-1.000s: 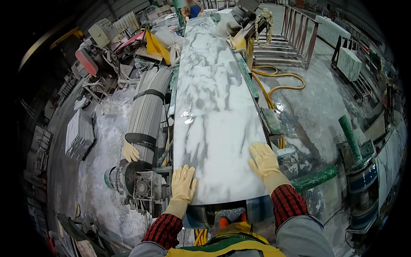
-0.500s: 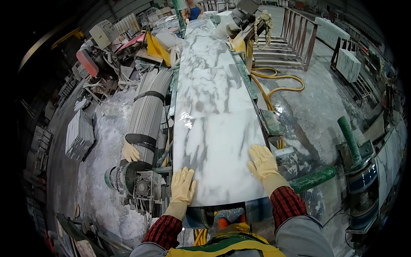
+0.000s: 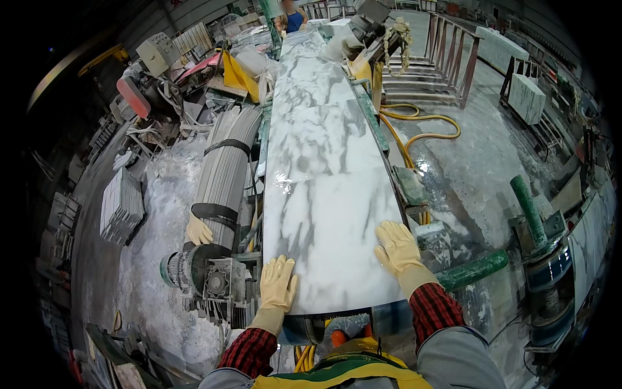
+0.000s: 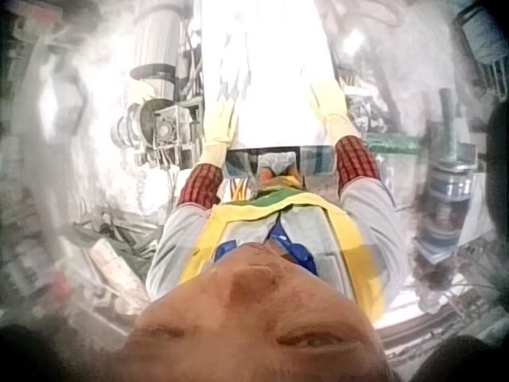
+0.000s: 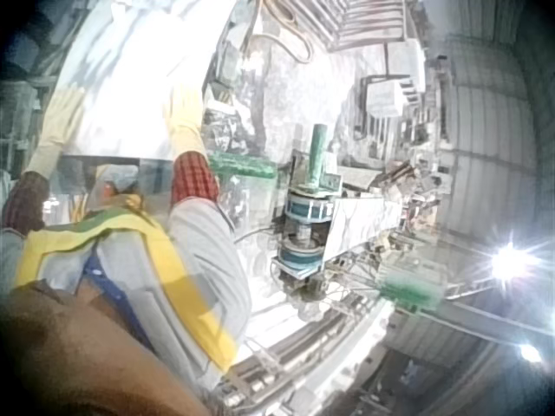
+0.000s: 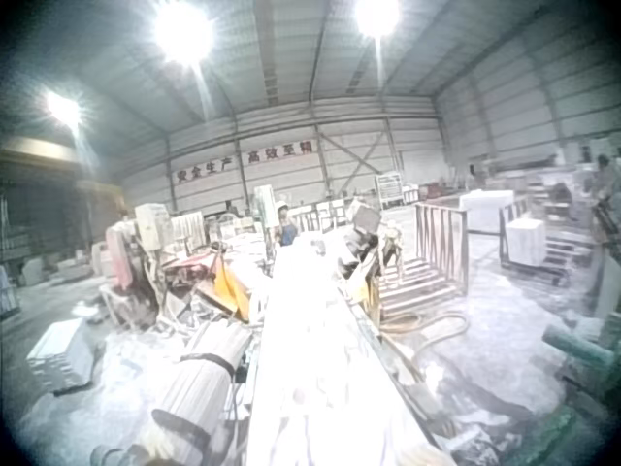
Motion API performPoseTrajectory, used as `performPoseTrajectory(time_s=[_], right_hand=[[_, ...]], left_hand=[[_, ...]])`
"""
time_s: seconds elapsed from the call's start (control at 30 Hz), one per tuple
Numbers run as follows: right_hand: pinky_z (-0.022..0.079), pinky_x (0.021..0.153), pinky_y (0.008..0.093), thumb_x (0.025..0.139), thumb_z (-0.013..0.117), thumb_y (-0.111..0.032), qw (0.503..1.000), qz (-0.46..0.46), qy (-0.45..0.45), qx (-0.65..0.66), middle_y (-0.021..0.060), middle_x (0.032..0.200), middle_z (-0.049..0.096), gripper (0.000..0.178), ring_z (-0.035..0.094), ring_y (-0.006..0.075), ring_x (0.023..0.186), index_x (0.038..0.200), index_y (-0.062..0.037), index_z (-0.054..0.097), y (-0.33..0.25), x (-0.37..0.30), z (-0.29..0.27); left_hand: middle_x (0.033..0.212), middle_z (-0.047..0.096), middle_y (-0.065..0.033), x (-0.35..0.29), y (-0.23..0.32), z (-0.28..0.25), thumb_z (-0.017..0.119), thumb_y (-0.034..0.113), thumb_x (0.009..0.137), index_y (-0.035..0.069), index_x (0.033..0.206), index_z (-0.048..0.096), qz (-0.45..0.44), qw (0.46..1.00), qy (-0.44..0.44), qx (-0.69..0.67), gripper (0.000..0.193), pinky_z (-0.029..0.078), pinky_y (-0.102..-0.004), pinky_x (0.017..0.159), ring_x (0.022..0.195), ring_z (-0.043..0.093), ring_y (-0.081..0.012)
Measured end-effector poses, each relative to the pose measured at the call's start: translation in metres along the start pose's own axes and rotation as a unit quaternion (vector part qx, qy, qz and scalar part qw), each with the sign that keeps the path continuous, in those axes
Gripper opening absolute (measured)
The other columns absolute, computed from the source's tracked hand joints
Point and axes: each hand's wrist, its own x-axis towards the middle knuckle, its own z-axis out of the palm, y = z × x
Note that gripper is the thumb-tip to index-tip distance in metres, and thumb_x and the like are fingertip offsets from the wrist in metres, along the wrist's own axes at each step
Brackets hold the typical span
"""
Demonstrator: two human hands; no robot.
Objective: The person repeatedly picks up large marble-patterned stone slabs and feeds them through a conveyor-based polishing machine. They guide each slab with gloved hands, then remove and stack the finished slabs on a nearby rack.
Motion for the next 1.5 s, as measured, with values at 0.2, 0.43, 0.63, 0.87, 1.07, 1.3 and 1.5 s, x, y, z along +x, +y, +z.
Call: performPoseTrajectory(time_s=[0.2, 0.43, 0.63, 0.87, 1.07, 1.3, 1.5], right_hand=[[0.033, 0.133, 0.0529, 0.099, 0.07, -0.034, 1.0, 0.012, -0.016, -0.014, 0.021, 0.159, 0.061, 0.058, 0.052, 0.0382, 0.152, 0.15, -0.0053, 0.063, -0.003, -0.003, -0.004], [0.033, 0.132, 0.053, 0.099, 0.071, -0.034, 1.0, 0.006, -0.01, -0.021, 0.0208, 0.159, 0.061, 0.058, 0.052, 0.0381, 0.152, 0.149, -0.0054, 0.064, -0.004, -0.007, -0.004], [0.035, 0.131, 0.0536, 0.098, 0.072, -0.033, 1.0, -0.006, 0.003, -0.013, 0.0213, 0.157, 0.062, 0.057, 0.053, 0.0389, 0.15, 0.147, -0.005, 0.065, -0.006, -0.01, -0.005], [0.035, 0.131, 0.054, 0.098, 0.072, -0.034, 1.0, 0.0, -0.002, -0.009, 0.0216, 0.157, 0.062, 0.058, 0.054, 0.0393, 0.15, 0.148, -0.0053, 0.065, -0.006, -0.015, -0.005], [0.036, 0.13, 0.054, 0.098, 0.072, -0.033, 1.0, -0.002, 0.006, -0.016, 0.0214, 0.156, 0.063, 0.057, 0.055, 0.0396, 0.148, 0.147, -0.0053, 0.065, -0.01, -0.018, -0.007], [0.036, 0.13, 0.054, 0.098, 0.073, -0.032, 1.0, -0.004, 0.005, -0.015, 0.0217, 0.155, 0.064, 0.056, 0.056, 0.0397, 0.148, 0.146, -0.0051, 0.065, -0.012, -0.021, -0.009], [0.035, 0.131, 0.0535, 0.099, 0.071, -0.035, 1.0, 0.005, -0.004, -0.016, 0.0206, 0.156, 0.063, 0.057, 0.054, 0.0387, 0.15, 0.148, -0.0063, 0.065, -0.012, -0.026, -0.007]], left_hand=[[0.156, 0.06, -0.0192, -0.004, 0.002, -0.001, 0.073, 0.026, 0.099, 0.011, 0.148, 0.063, -0.003, 1.0, -0.004, 0.005, 0.052, 0.036, -0.0577, 0.128, 0.147, 0.052, -0.0447], [0.157, 0.06, -0.0185, -0.007, 0.004, -0.005, 0.073, 0.026, 0.099, 0.012, 0.149, 0.062, -0.011, 1.0, -0.013, -0.01, 0.053, 0.035, -0.0577, 0.129, 0.148, 0.052, -0.0446], [0.159, 0.06, -0.0187, -0.012, 0.005, -0.004, 0.072, 0.027, 0.1, 0.012, 0.151, 0.062, -0.013, 1.0, -0.013, 0.002, 0.053, 0.035, -0.0578, 0.129, 0.148, 0.052, -0.045], [0.159, 0.06, -0.0206, -0.015, 0.007, -0.008, 0.072, 0.027, 0.101, 0.012, 0.151, 0.063, -0.012, 1.0, -0.013, -0.013, 0.052, 0.035, -0.0585, 0.129, 0.147, 0.053, -0.0465], [0.158, 0.06, -0.0215, -0.022, 0.005, -0.003, 0.072, 0.028, 0.101, 0.011, 0.15, 0.063, -0.004, 1.0, -0.001, -0.012, 0.052, 0.035, -0.0587, 0.128, 0.146, 0.054, -0.0482], [0.157, 0.06, -0.022, -0.026, 0.006, -0.005, 0.072, 0.027, 0.101, 0.01, 0.15, 0.063, 0.002, 1.0, 0.0, -0.011, 0.053, 0.036, -0.0585, 0.128, 0.144, 0.054, -0.0488], [0.156, 0.06, -0.0215, -0.029, 0.007, -0.005, 0.072, 0.026, 0.1, 0.01, 0.15, 0.063, 0.004, 1.0, 0.007, -0.006, 0.053, 0.036, -0.0585, 0.127, 0.143, 0.054, -0.0482]])
